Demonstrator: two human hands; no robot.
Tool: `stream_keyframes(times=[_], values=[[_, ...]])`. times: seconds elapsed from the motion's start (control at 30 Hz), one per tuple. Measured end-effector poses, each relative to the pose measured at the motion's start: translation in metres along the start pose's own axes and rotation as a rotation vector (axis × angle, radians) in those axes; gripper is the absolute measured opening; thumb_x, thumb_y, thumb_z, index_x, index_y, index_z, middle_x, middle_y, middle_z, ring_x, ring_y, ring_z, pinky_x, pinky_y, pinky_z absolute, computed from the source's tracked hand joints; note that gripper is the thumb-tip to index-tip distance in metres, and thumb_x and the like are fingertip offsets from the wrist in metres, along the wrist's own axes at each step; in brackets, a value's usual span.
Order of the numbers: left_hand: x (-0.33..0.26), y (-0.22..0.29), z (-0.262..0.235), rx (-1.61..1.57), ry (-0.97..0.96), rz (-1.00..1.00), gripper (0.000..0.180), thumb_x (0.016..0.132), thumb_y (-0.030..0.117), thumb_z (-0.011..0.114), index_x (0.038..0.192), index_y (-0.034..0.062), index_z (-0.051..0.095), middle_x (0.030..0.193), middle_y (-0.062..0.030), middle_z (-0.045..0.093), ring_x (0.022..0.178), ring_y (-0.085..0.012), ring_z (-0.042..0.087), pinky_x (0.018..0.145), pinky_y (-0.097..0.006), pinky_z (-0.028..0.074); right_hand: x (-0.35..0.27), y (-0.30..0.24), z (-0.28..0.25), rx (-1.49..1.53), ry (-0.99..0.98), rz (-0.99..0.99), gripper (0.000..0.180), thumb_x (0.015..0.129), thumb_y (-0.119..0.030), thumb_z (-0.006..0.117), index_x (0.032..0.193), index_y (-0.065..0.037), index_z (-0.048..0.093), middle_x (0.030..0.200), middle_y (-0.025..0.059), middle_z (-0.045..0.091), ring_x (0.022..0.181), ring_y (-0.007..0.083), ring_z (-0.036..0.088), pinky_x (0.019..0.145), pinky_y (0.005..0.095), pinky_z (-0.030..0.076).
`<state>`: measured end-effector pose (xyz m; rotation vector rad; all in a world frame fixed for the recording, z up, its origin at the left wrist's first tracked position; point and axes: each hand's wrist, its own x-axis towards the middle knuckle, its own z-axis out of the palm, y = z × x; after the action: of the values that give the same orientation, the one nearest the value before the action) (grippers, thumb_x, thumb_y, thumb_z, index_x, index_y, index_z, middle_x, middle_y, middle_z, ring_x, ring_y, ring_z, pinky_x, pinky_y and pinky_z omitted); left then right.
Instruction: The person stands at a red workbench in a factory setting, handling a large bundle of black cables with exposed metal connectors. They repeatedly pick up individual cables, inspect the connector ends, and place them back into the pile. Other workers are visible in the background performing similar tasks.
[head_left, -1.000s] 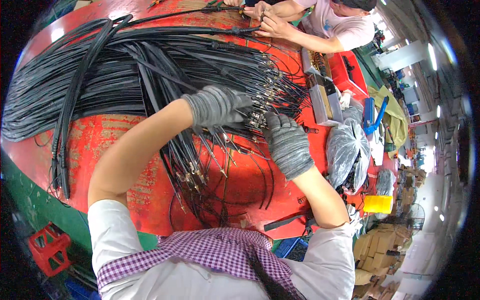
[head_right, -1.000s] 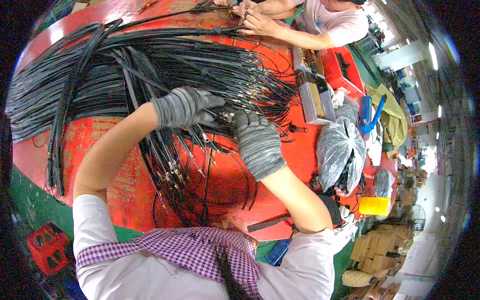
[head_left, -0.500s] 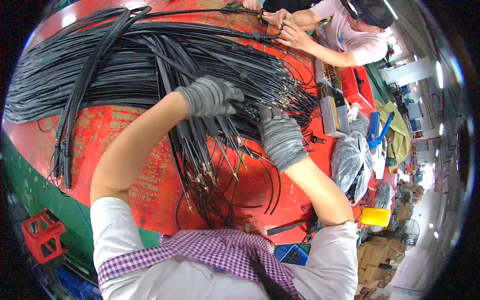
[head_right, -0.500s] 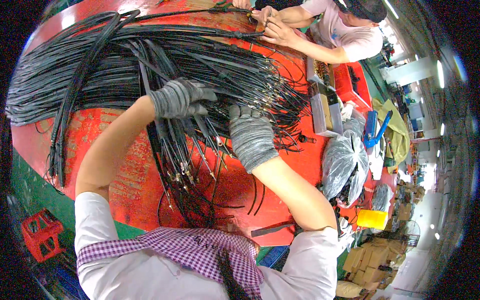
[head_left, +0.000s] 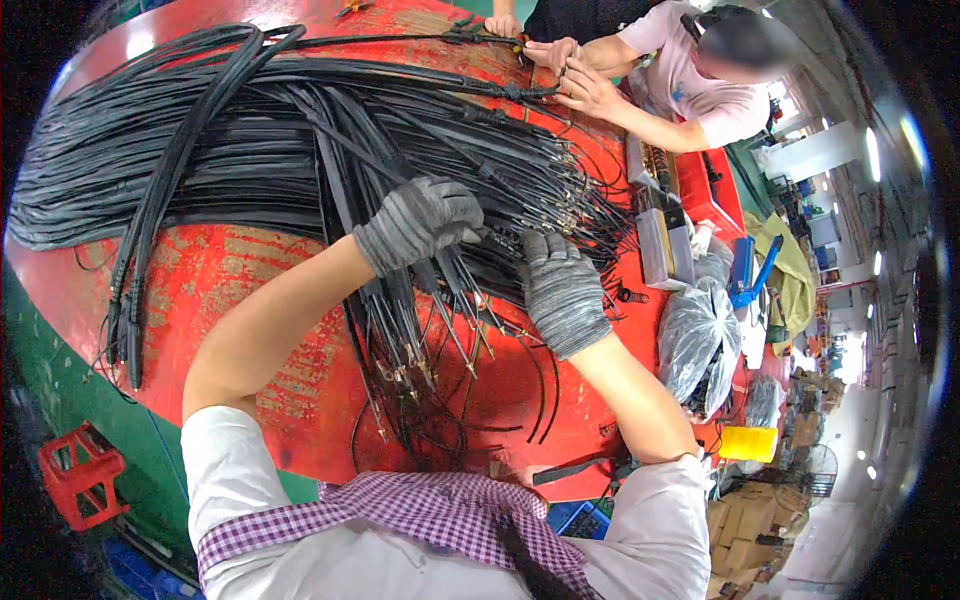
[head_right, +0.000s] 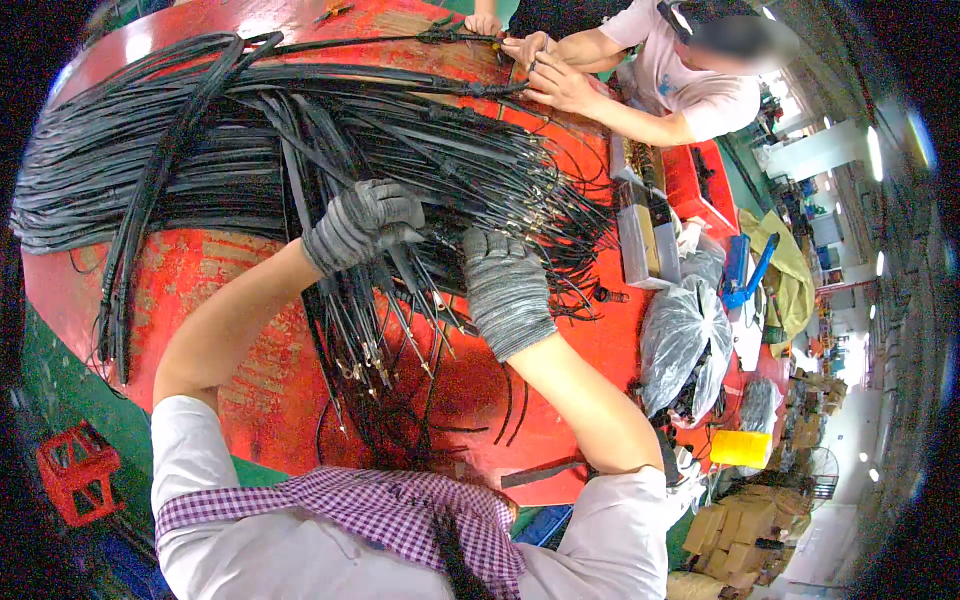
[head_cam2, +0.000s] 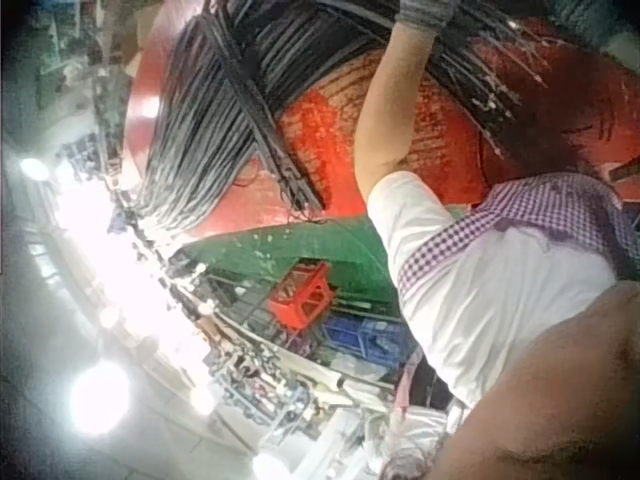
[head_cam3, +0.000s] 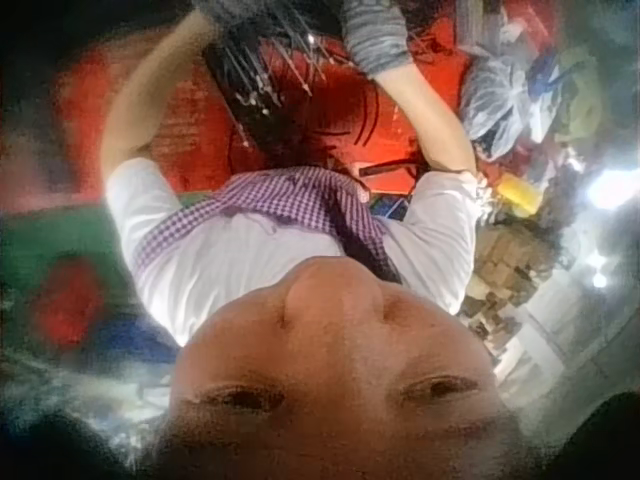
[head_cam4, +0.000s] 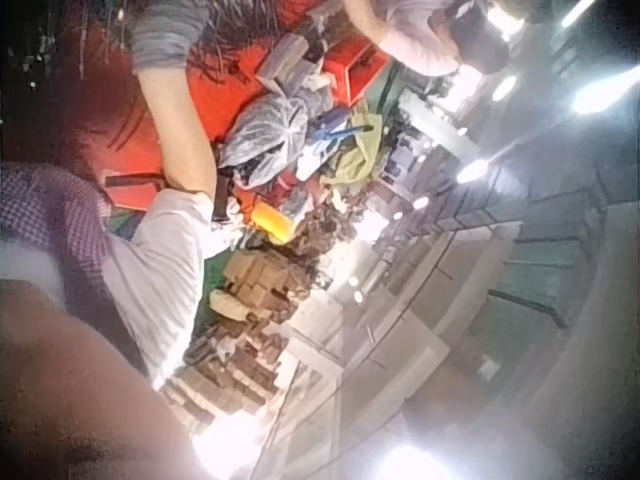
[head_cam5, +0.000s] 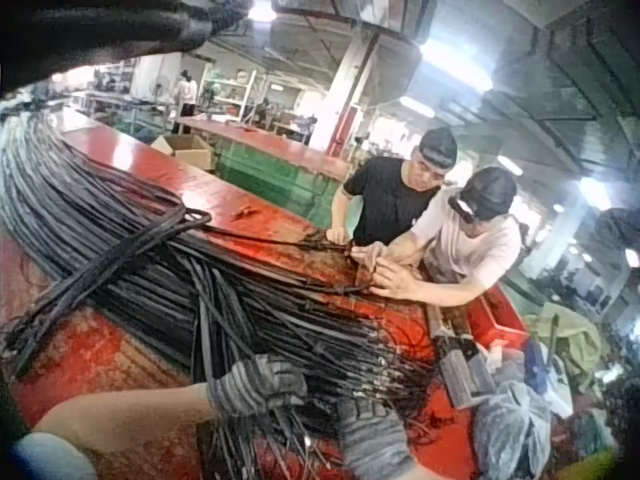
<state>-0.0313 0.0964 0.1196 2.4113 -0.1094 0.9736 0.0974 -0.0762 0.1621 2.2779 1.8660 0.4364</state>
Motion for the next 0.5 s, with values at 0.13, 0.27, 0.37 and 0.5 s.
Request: stream_keyframes(times=[0.13,0.27,0.37,0.5], values=[[-0.003,0.002,-0.001,-0.127,-0.049,-0.151,0.017,0.069,0.017,0.067,0.081,0.0067,0.06,0.081,-0.0078,0.058,0.08,-0.0257,0.056,0.072,-0.036,0.046,-0.003,-0.002,0.004,-0.031,0.049,-0.013,0.034,0.079,-0.023,0.05,0.11,-0.008,0.048,0.098,0.0125,0.055,0.089,0.0265,0.056,0.073,0.0376,0.045],[0.006,0.004,-0.006,-0.067,-0.209,-0.223,0.02,0.075,0.022,0.062,0.085,0.0051,0.058,0.083,-0.0116,0.058,0.08,-0.0295,0.056,0.071,-0.037,0.045,-0.003,-0.001,0.007,-0.071,0.128,-0.069,0.035,0.077,-0.018,0.046,0.11,-0.007,0.048,0.097,0.0101,0.055,0.089,0.0242,0.055,0.071,0.0371,0.044],[0.015,0.0,-0.002,-0.025,-0.493,-0.44,0.024,0.079,0.029,0.056,0.086,0.0056,0.057,0.078,-0.0125,0.059,0.074,-0.029,0.057,0.066,-0.037,0.044,-0.005,0.0,0.016,-0.061,0.213,-0.124,0.036,0.076,-0.018,0.046,0.11,-0.007,0.05,0.093,0.0087,0.055,0.086,0.0227,0.054,0.069,0.0373,0.043],[0.036,0.007,-0.006,0.041,-0.775,-0.559,0.027,0.079,0.027,0.053,0.091,0.0037,0.055,0.084,-0.017,0.058,0.08,-0.0348,0.055,0.071,-0.039,0.044,-0.008,0.003,0.02,-0.053,0.293,-0.157,0.037,0.075,-0.018,0.046,0.109,-0.005,0.05,0.09,0.0081,0.055,0.082,0.0217,0.053,0.067,0.0372,0.042]])
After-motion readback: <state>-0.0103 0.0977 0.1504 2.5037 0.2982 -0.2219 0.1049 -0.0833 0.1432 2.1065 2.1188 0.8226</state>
